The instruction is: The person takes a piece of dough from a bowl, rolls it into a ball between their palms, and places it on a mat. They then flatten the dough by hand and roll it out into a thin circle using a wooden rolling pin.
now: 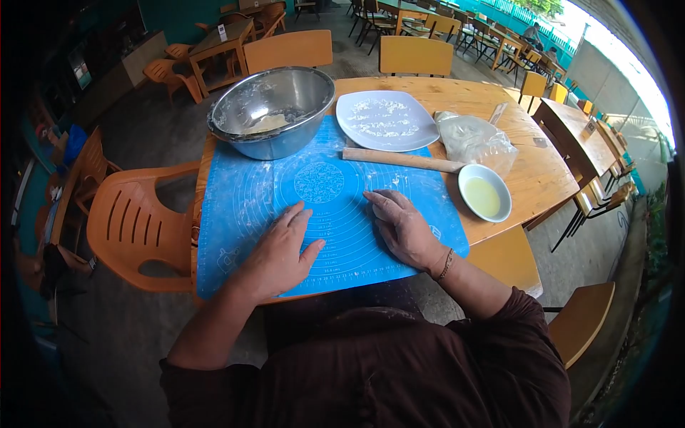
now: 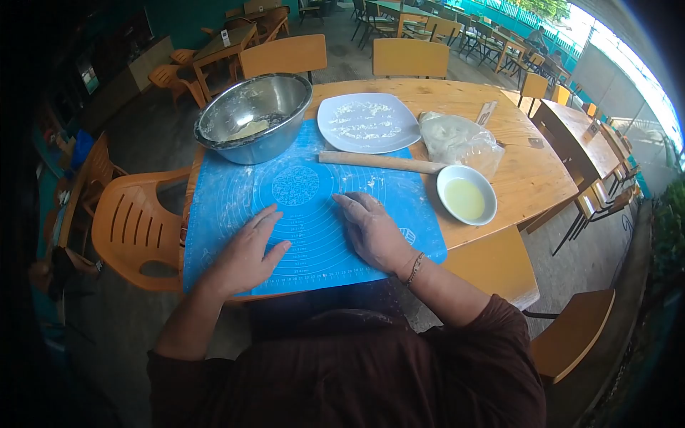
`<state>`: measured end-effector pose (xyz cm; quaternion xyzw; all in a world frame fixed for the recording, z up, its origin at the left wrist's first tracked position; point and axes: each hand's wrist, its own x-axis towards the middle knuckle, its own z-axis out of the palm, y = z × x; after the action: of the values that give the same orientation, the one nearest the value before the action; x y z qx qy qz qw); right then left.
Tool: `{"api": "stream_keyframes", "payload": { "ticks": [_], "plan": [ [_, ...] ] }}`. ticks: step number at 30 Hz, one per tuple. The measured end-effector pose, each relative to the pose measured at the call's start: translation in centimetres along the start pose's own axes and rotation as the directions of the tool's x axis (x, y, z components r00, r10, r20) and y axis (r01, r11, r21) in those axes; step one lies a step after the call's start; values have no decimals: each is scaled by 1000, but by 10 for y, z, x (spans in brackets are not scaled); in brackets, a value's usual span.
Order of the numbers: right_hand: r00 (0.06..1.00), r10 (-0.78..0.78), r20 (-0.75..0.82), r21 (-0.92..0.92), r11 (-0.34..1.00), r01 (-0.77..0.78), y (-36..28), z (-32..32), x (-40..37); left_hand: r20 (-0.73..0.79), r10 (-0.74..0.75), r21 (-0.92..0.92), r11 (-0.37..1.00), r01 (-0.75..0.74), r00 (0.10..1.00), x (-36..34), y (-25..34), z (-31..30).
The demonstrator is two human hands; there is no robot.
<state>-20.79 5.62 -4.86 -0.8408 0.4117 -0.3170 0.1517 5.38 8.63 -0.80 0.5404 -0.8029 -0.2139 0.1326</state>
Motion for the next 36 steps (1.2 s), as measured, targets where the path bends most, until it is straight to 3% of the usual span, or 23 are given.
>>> {"api": "stream_keyframes", "payload": {
  "ticks": [1, 3, 4, 5, 6, 7, 9, 10, 11, 14, 15, 17, 18, 19, 20, 22, 24, 25, 27, 28, 30, 31, 36],
  "plan": [
    [999, 48, -23, 145, 988, -45, -5, -5, 2, 2, 3, -3, 1000, -3, 1000, 3, 8, -9],
    [995, 10, -103, 137, 991, 5, -18, -12, 12, 5, 16, -540, 842, -11, 1000, 14, 25, -18],
    [981, -33, -189, 125, 991, 58, -25, -16, 17, 12, 17, -543, 840, -8, 1000, 26, 30, -16],
    [982, -28, -187, 125, 991, 52, -32, -19, 23, 112, -84, -814, 564, 140, 990, 39, 34, -12],
    [976, -74, -203, 130, 986, 102, -39, -21, 29, 238, -141, -945, 193, 263, 961, 50, 36, -9],
    [968, -121, -222, 134, 979, 153, -45, -21, 35, 240, -139, -945, 192, 264, 961, 60, 34, -7],
    [945, -255, -204, -101, 966, 239, -56, -12, 45, 193, 186, -964, -149, 222, 963, 80, 33, 1],
    [970, -230, -74, -140, 966, 218, -55, -7, 47, 197, 199, -962, -152, 229, 960, 84, 35, 5],
    [973, -221, -73, -151, 966, 208, -52, -8, 43, 217, 168, -958, -151, 242, 962, 88, 36, 8],
    [977, 30, 210, -51, 999, -20, -48, -25, 43, 186, 15, -961, -207, 185, 982, 100, 30, 27],
    [987, 45, 154, 175, 982, -72, -42, -41, 44, 182, 18, -961, -208, 182, 983, 100, 22, 24],
    [995, 78, 65, 544, 833, -101, -18, -92, 43, 346, 5, -927, 159, 341, 938, 95, 0, 16],
    [996, 88, 29, 675, 733, -84, -5, -125, 40, 335, -130, -936, 69, 345, 933, 90, 9, 12],
    [975, 192, -110, 722, 690, -54, 2, -150, 36, 335, -133, -936, 67, 345, 933, 87, 6, 6],
    [952, 231, -199, 659, 751, -44, 20, -178, 32, 314, -143, -938, 107, 331, 938, 82, -1, 0],
    [851, 431, -300, 438, 855, -279, 65, -223, 24, 294, -154, -937, 148, 316, 943, 77, -11, -11],
    [773, 549, -316, 303, 831, -466, 102, -244, 22, 153, -217, -968, 165, 191, 964, 72, -18, -19],
    [776, 549, -310, 303, 831, -467, 134, -252, 22, 154, -223, -968, 162, 192, 963, 71, -23, -21],
    [783, 590, -195, 3, 799, -601, 208, -259, 24, 98, -233, -977, 162, 138, 967, 68, -38, -22],
    [787, 588, -188, 4, 802, -598, 235, -253, 27, 111, -231, -972, 179, 154, 967, 67, -46, -17],
    [885, 463, -45, -541, 733, -411, 270, -241, 36, 138, -239, -974, 145, 176, 961, 65, -55, -6],
    [765, 623, -160, -259, 722, -642, 232, -222, 44, 166, -240, -974, 111, 197, 956, 63, -57, -3],
    [753, 658, 24, -92, 752, -653, 281, -212, 57, 133, -223, -971, 168, 172, 966, 64, -56, -1]
  ]
}}
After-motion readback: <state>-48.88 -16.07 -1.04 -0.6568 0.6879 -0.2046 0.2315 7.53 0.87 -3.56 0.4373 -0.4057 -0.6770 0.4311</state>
